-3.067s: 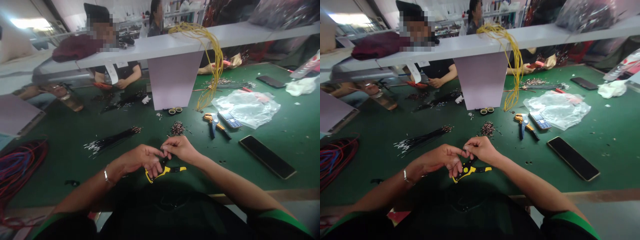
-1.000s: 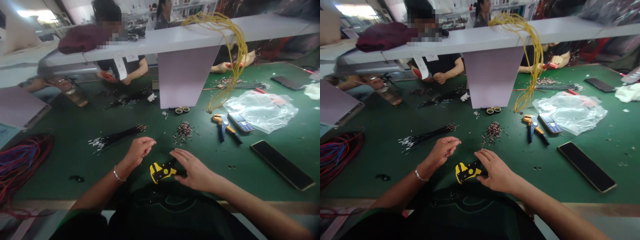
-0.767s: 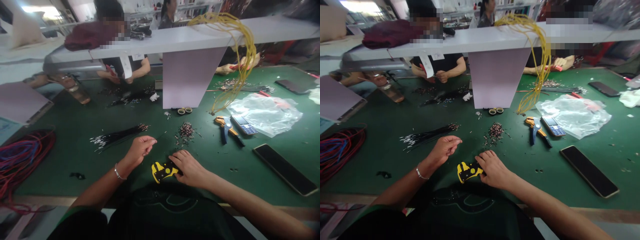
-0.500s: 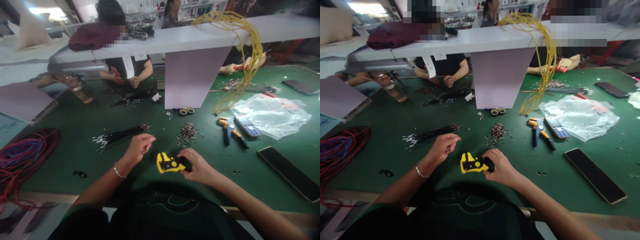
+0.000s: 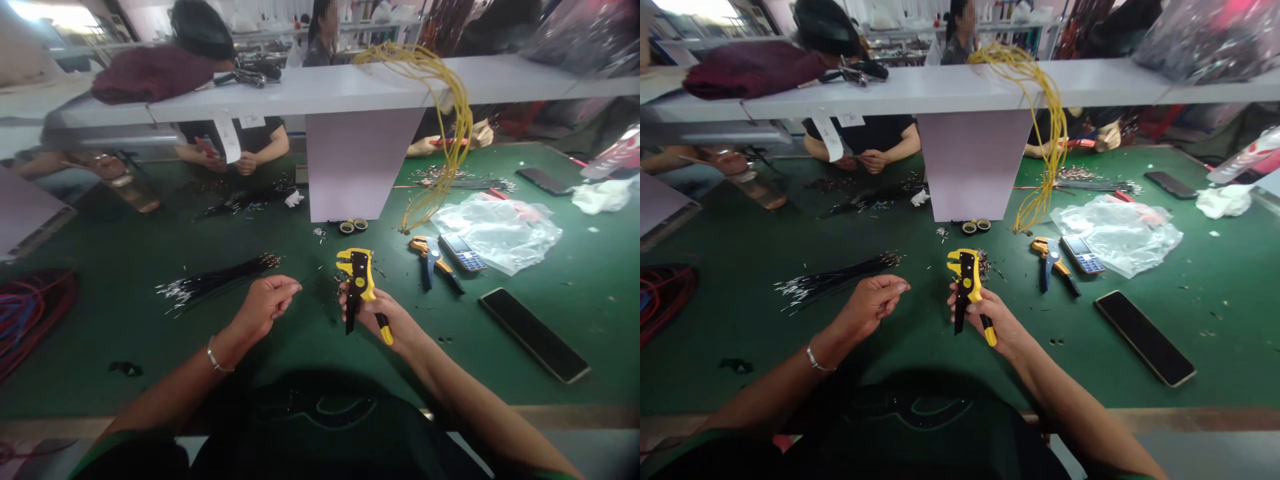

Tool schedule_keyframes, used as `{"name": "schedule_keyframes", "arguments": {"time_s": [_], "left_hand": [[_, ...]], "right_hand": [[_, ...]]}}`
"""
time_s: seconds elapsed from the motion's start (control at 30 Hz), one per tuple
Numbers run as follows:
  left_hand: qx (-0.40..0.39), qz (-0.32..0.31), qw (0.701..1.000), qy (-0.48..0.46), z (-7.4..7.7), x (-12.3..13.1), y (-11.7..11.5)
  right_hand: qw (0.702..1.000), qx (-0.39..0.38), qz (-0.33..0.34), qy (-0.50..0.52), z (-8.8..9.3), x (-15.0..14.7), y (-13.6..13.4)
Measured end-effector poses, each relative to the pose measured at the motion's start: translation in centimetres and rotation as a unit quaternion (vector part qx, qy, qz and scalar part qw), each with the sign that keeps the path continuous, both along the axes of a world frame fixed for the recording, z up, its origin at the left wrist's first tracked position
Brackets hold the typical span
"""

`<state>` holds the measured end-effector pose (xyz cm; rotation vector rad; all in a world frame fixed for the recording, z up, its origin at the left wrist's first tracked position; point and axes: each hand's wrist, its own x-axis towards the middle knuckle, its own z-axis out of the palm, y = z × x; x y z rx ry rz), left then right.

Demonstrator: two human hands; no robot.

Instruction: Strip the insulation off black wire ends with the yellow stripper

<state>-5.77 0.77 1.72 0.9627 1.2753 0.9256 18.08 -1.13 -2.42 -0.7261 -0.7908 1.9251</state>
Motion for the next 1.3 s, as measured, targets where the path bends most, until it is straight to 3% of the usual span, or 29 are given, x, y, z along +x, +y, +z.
{"name": "schedule_keyframes", "arguments": {"time_s": [0.27, 0.53, 0.8, 1.07, 1.3], "left_hand": [[0.026, 0.004, 0.999, 0.03, 0.3, 1.5, 0.3], [-0.003, -0.011, 1.0, 0.029, -0.7, 2.3, -0.2], [-0.003, -0.001, 0.999, 0.038, -1.6, 2.3, -0.1], [0.101, -0.037, 0.986, 0.124, -2.2, 2.3, -0.4], [0.218, -0.068, 0.939, 0.259, -2.1, 2.7, -1.2]], "right_hand": [[0.996, 0.037, -0.032, -0.07, 0.8, -0.3, 0.4], [0.985, 0.065, -0.059, -0.147, -1.8, -0.9, 0.2], [0.987, 0.064, -0.019, -0.143, -3.6, -1.3, -0.2], [0.975, 0.106, -0.016, -0.194, -3.0, -1.5, -0.4], [0.963, 0.129, -0.011, -0.238, -3.2, -1.4, -0.8]]}}
